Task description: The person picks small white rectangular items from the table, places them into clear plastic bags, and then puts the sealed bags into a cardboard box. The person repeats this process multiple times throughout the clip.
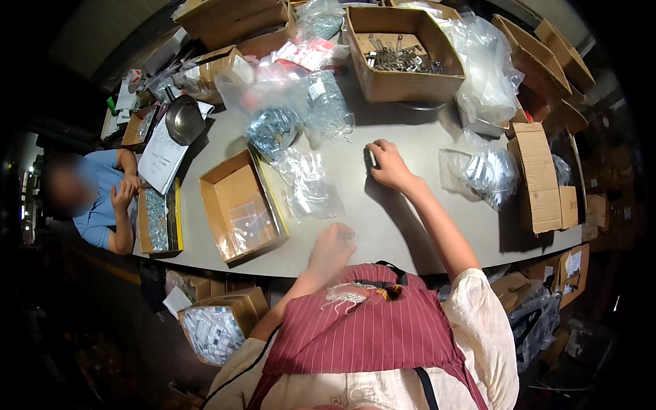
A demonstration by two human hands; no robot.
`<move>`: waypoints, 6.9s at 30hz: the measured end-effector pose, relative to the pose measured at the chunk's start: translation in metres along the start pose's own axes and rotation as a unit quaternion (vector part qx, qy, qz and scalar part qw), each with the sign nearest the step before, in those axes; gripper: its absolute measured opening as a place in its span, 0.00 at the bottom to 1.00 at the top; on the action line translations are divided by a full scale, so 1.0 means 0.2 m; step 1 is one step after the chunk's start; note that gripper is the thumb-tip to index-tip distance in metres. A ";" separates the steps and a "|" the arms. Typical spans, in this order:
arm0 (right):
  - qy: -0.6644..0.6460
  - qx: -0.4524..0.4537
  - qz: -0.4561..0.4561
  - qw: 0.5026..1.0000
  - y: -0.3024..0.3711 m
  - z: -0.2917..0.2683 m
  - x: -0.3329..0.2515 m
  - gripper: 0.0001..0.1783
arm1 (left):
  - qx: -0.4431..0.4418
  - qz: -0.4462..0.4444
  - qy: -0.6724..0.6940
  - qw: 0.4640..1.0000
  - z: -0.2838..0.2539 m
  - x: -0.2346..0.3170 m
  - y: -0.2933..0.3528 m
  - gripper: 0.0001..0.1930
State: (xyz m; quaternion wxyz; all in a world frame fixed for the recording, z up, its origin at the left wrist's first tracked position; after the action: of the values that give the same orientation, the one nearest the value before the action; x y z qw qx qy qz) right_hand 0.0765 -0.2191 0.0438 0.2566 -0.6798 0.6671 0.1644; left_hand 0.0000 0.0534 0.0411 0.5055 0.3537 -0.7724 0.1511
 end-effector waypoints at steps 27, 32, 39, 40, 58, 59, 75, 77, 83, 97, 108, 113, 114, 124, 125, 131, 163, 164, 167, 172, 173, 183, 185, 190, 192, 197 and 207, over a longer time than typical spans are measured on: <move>-0.449 -0.123 0.189 0.865 0.35 -0.16 -0.02 0.07 | -0.125 -0.027 0.115 0.985 0.04 0.11 -0.24 0.21; -0.480 -0.172 0.113 0.853 0.47 -0.26 -0.37 0.07 | -0.119 -0.004 0.147 0.982 0.11 0.12 -0.30 0.21; -0.099 -0.026 0.094 0.990 0.44 -0.24 -0.16 0.10 | -0.090 0.008 0.159 0.983 0.09 0.12 -0.29 0.16; -0.024 -0.032 0.102 0.994 0.43 -0.23 -0.15 0.10 | -0.087 0.007 0.143 0.986 0.08 0.11 -0.28 0.16; 0.129 -0.230 -0.045 0.964 0.51 -0.04 -0.11 0.17 | -0.055 -0.003 0.127 0.990 0.07 0.10 -0.20 0.15; 0.120 -0.224 -0.052 0.966 0.51 -0.04 -0.12 0.17 | -0.060 -0.008 0.115 0.991 0.07 0.11 -0.20 0.15; -0.131 -0.116 -0.203 0.963 0.42 -0.23 -0.61 0.08 | -0.028 0.078 0.147 0.986 -0.05 0.12 -0.13 0.21; -0.179 -0.127 -0.163 0.962 0.38 -0.16 -0.61 0.08 | -0.044 0.027 0.160 0.986 -0.07 0.05 -0.10 0.22; -0.173 -0.139 -0.062 0.973 0.22 -0.07 -0.60 0.06 | -0.046 -0.038 -0.088 0.994 -0.37 0.08 0.03 0.22; -0.237 -0.107 -0.071 0.963 0.11 -0.05 -0.60 0.14 | 0.095 -0.166 -0.103 0.976 -1.07 -0.45 -0.03 0.14; -0.317 -0.181 -0.130 0.922 0.11 -0.07 -0.93 0.30 | 0.023 -0.043 0.333 0.942 -0.79 0.18 0.03 0.11; -0.296 -0.260 -0.037 0.918 0.07 0.05 -0.72 0.14 | 0.085 -0.075 0.243 0.964 -0.75 0.10 0.03 0.08; -0.257 -0.262 -0.042 0.929 0.04 0.06 -0.68 0.14 | 0.094 -0.092 0.240 0.962 -0.74 0.08 0.03 0.08; 0.124 -0.067 -0.209 0.968 -0.42 0.22 -0.22 0.30 | 0.144 -0.020 0.073 0.987 -0.42 0.13 -0.01 0.13; 0.130 -0.069 -0.210 0.967 -0.40 0.24 -0.22 0.30 | 0.131 -0.032 0.076 0.988 -0.39 0.14 -0.02 0.14; 0.117 -0.040 -0.164 0.979 -0.14 0.13 -0.15 0.26 | 0.086 0.057 -0.033 0.994 -0.31 0.18 -0.03 0.06; -0.215 -0.061 0.025 0.974 0.78 -0.14 -0.47 0.22 | -0.190 -0.035 -0.033 0.981 0.04 0.13 -0.02 0.19; -0.222 -0.067 0.049 0.972 0.79 -0.14 -0.46 0.22 | -0.183 -0.028 -0.033 0.982 0.05 0.11 -0.02 0.20; -0.161 -0.061 0.008 0.985 0.84 -0.13 -0.46 0.25 | -0.145 -0.028 -0.025 0.989 0.08 0.07 -0.05 0.18; -0.121 -0.075 -0.066 0.988 0.86 -0.14 -0.55 0.22 | -0.164 -0.029 -0.047 0.985 0.10 0.06 -0.07 0.20; -0.098 -0.084 -0.059 0.990 0.85 -0.12 -0.54 0.20 | -0.170 -0.032 -0.045 0.984 0.10 0.06 -0.07 0.20; -0.321 -0.102 0.217 0.916 0.79 -0.03 -0.47 0.12 | -0.033 0.062 -0.007 0.998 0.02 0.14 -0.05 0.10; -0.286 0.002 0.117 0.951 0.79 -0.07 -0.47 0.12 | 0.003 0.092 -0.052 0.994 0.01 0.16 -0.05 0.08; -0.125 -0.009 -0.105 0.987 0.73 -0.26 -0.61 0.22 | 0.009 0.070 -0.054 0.996 -0.02 0.21 -0.06 0.14; -0.105 -0.056 -0.107 0.987 0.74 -0.20 -0.57 0.26 | 0.009 0.083 -0.052 0.995 -0.01 0.21 -0.06 0.15; -0.126 -0.155 -0.048 0.979 0.75 -0.14 -0.52 0.26 | -0.041 0.071 -0.026 0.996 0.00 0.19 -0.06 0.19; -0.196 -0.093 -0.054 0.975 0.52 -0.04 -0.39 0.22 | 0.035 0.117 -0.180 0.976 0.04 0.04 -0.13 0.26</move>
State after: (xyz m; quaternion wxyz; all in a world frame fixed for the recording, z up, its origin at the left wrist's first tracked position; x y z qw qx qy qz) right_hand -0.0310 -0.1582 0.0810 0.3267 -0.6901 0.5478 0.3418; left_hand 0.0102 0.0273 0.0408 0.3245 0.2996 -0.8810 0.1698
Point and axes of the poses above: each hand's wrist, its own y-axis away from the middle knuckle, its own z-axis out of the palm, x = y × z, the point moved 3 cm from there along -y, towards the middle knuckle, and after that the axes turned 8 degrees about -x, right-handed, at the moved point
